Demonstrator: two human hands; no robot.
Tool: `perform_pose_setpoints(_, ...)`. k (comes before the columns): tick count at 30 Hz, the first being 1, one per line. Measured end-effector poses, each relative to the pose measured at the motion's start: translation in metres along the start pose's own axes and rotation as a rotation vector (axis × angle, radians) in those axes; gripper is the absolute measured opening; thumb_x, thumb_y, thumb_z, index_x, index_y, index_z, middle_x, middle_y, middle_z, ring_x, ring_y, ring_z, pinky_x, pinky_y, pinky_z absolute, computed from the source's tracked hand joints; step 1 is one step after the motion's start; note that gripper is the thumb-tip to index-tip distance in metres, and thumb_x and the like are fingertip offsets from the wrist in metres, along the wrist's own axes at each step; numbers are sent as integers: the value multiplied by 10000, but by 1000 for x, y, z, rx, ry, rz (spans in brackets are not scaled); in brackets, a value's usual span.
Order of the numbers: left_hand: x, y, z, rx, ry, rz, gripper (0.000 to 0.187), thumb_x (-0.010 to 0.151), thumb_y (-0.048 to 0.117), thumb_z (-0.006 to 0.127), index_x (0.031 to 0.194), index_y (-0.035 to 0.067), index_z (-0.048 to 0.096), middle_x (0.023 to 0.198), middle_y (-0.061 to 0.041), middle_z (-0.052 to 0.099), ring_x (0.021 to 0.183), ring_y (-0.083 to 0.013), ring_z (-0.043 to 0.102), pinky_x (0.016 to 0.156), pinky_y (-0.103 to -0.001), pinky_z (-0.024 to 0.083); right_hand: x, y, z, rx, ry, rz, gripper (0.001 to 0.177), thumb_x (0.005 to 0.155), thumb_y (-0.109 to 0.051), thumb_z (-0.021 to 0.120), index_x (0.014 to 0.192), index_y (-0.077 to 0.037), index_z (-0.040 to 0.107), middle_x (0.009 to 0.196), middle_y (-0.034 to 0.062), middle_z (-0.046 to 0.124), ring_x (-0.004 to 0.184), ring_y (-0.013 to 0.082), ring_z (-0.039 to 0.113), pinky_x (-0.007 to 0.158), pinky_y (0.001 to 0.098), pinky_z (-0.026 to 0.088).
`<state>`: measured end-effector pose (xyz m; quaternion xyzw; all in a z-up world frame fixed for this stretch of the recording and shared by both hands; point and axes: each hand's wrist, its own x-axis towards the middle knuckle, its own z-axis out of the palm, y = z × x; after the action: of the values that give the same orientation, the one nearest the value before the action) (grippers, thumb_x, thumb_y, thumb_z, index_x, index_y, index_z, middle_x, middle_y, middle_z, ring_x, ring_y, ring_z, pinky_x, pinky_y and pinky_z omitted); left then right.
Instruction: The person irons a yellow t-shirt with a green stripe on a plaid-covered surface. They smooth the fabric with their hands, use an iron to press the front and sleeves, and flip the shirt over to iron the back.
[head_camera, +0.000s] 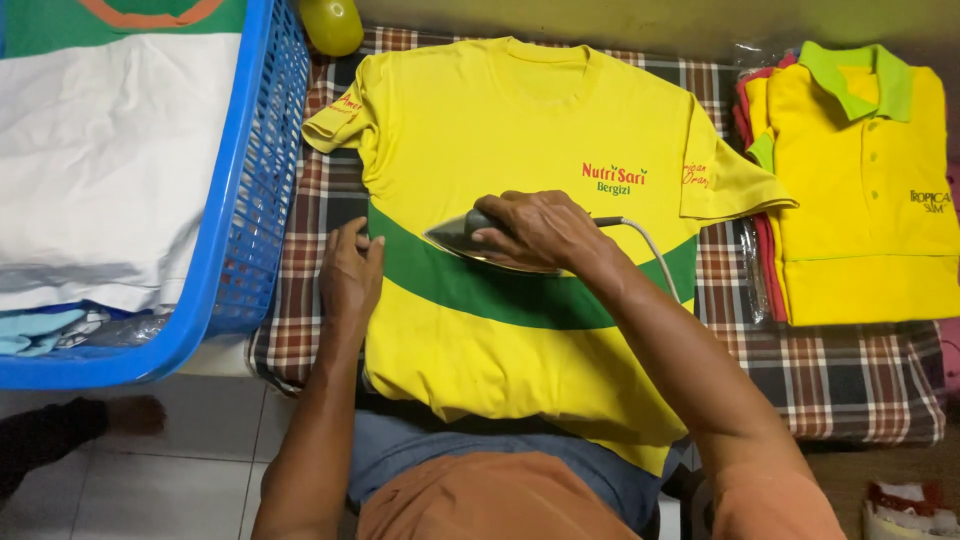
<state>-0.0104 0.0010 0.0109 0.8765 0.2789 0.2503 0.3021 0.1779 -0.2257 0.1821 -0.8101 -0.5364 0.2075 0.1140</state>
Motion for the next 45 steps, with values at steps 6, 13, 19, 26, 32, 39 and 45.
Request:
perform_pose_setpoints(6,-3,11,-5,38,20,-47,180,978,239,685,1151,188,684,934,-40,596,936,-314,684,823,-440,552,37,-3,14,21,225,193,393,1066,-486,455,1249,-162,579,936,150,698,861,377,750,786,552,596)
perform_pose_setpoints(13,-3,13,-3,46,60,-31,121,983,242,673,1096,200,677,896,-25,592,888,-288,693,788,-415,555,53,-25,-1,68,196,99,395,1071,-432,479,1225,-99,625,937,196,711,868,404,748,831,589,584)
perform_pose_setpoints(19,-3,24,-11,27,40,-59,110,994,240,636,1085,189,670,892,-40,601,885,-325,697,785,-470,557,66,-33,9,97,243,135,400,1068,-466,471,1197,-117,614,909,181,705,862,397,752,793,582,583)
perform_pose_setpoints(26,-2,23,-10,40,56,-65,88,982,257,649,1058,213,657,879,-13,588,881,-302,704,775,-463,565,68,-41,6,60,160,23,399,1067,-446,488,1245,-124,643,965,193,725,905,398,753,848,568,575)
perform_pose_setpoints(32,-3,29,-14,9,44,-39,91,997,224,633,1072,180,657,888,-43,590,882,-335,698,764,-477,560,53,-37,0,58,77,-9,429,1067,-447,472,1277,-108,631,1027,235,728,967,440,739,897,599,556)
perform_pose_setpoints(39,7,31,-3,104,70,28,118,987,205,640,1098,166,644,913,-42,581,882,-334,694,754,-487,566,7,-9,12,66,65,75,449,1038,-511,483,1315,-171,576,1036,220,717,980,475,715,881,623,548)
perform_pose_setpoints(45,38,67,40,192,-79,314,288,1055,233,535,1283,85,633,1358,-146,561,1292,-361,543,954,-526,459,-43,7,7,43,62,188,443,1057,-506,459,1332,-181,583,1023,218,722,978,462,726,867,605,560)
